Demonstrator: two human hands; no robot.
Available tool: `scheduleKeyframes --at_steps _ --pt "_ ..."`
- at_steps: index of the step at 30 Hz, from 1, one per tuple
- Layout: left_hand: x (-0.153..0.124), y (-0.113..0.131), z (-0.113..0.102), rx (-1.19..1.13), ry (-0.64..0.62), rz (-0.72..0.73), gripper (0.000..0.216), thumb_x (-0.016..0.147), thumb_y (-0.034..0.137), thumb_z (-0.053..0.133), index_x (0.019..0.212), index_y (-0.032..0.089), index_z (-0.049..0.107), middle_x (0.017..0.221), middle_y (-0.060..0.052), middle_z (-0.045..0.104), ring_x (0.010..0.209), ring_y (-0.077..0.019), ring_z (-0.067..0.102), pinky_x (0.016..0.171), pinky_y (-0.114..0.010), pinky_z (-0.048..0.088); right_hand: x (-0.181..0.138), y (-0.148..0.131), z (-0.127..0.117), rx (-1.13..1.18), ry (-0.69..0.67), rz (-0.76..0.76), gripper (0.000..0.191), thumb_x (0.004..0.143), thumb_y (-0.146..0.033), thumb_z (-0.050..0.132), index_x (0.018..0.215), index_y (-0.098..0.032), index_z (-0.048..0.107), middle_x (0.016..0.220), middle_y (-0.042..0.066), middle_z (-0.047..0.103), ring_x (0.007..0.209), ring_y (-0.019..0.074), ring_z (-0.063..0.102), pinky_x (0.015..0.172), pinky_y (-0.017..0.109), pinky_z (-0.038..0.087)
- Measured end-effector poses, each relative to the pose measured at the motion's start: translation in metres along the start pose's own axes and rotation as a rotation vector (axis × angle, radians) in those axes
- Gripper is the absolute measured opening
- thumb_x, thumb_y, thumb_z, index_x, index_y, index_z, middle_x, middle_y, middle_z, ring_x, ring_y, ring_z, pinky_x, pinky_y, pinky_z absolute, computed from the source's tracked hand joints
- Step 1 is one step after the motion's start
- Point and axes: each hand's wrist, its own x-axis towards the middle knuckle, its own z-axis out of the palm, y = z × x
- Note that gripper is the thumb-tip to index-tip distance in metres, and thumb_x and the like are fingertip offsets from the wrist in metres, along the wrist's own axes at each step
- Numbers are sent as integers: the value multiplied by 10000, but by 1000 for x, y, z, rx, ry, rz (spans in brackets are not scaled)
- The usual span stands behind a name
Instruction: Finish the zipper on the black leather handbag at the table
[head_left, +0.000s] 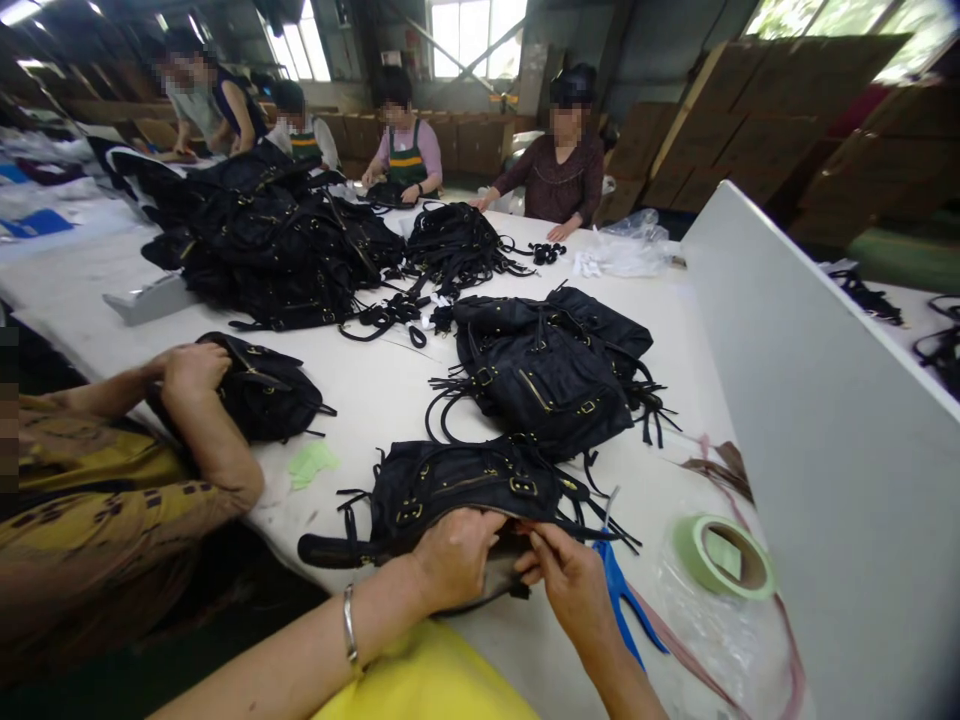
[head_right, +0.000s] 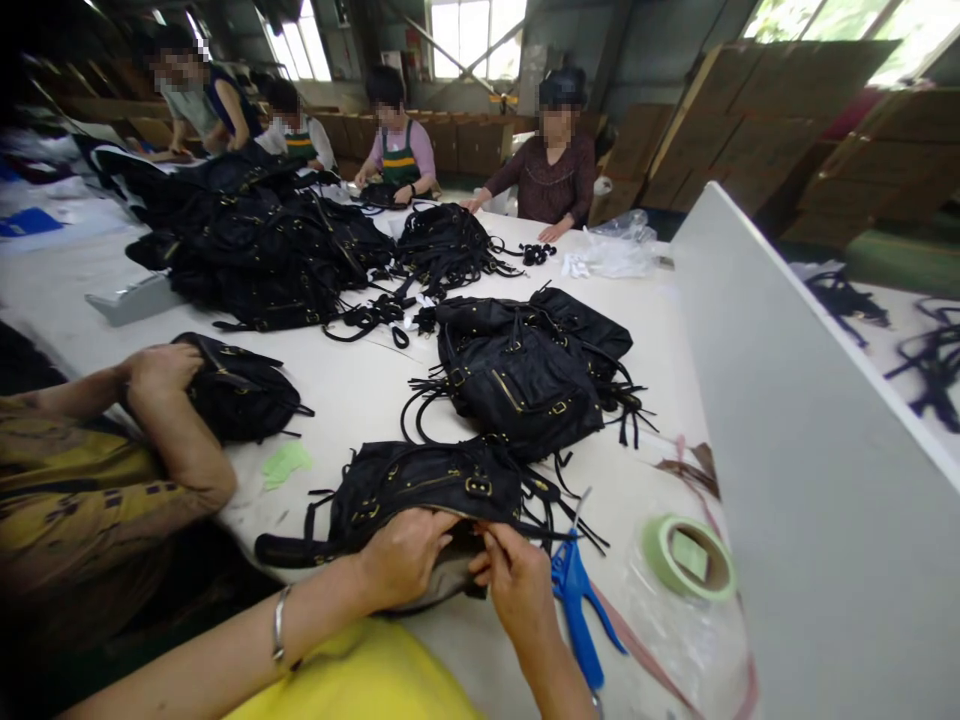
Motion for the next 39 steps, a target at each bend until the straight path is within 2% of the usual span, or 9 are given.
scheduleKeyframes --at_steps 4,6,10,13,18,20,23,31,39 --pt "-12 -13 -30 72 -80 71 695 701 43 472 1378 188 417 1142 -131 644 1044 -299 631 911 -443 552 -12 -6 -7 -69 62 -228 238 937 -321 470 995 -204 669 810 56 708 631 176 669 608 297 578" --pt "-13 -19 -39 78 -70 87 650 709 27 449 1342 177 446 1132 -126 636 1046 -287 619 918 -437 545 -14 -13 -13 -163 202 -375 178 923 -249 481 960 -215 651 864 56 685 712 175 662 648 301 565" --pt "-7 -20 -49 87 -24 84 469 773 53 429 1218 167 524 1045 -108 644 979 -268 615 876 -426 549 -5 -24 -27 -545 361 -540 300 839 -231 555 1134 -205 597 1181 129 611 1127 305 559 934 501 471" --pt "-2 -20 -53 97 2 81 358 811 74 412 1124 159 564 965 -98 647 906 -255 616 819 -406 553 4 -26 -35 -819 111 -393 425 813 -246 587 1236 -210 570 1160 126 649 1147 350 543 1004 590 366" --pt "8 -24 -59 101 20 92 335 808 78 435 1096 147 590 947 -99 659 899 -251 626 823 -398 551 4 -45 -42 -889 -95 22 340 900 -350 510 1185 -180 582 860 103 692 807 288 631 701 377 432" --pt "15 -27 -64 87 59 94 327 813 85 448 1100 140 595 973 -105 664 932 -251 625 858 -399 545 1 -60 -46 -780 -143 36 233 878 -408 537 869 -192 623 721 54 641 703 237 589 631 325 378" --pt "29 -33 -72 54 153 73 258 835 98 456 1027 140 624 973 -101 672 960 -243 620 900 -391 532 -2 -80 -52 -390 -212 -1 387 863 -509 531 642 -192 506 579 -13 490 581 148 476 553 270 326" --pt "75 -43 -85 73 233 -55 156 840 157 551 947 113 656 983 -129 685 987 -269 627 943 -424 517 17 -109 -47 388 -47 113 488 699 -580 754 661 -175 485 489 -63 420 412 50 336 401 181 226" --pt "80 -17 -95 -14 348 72 135 875 179 508 894 156 640 900 -88 669 903 -225 616 873 -386 518 37 -121 -53 635 -75 119 412 760 -508 754 754 -141 567 611 28 612 485 79 501 477 169 396"
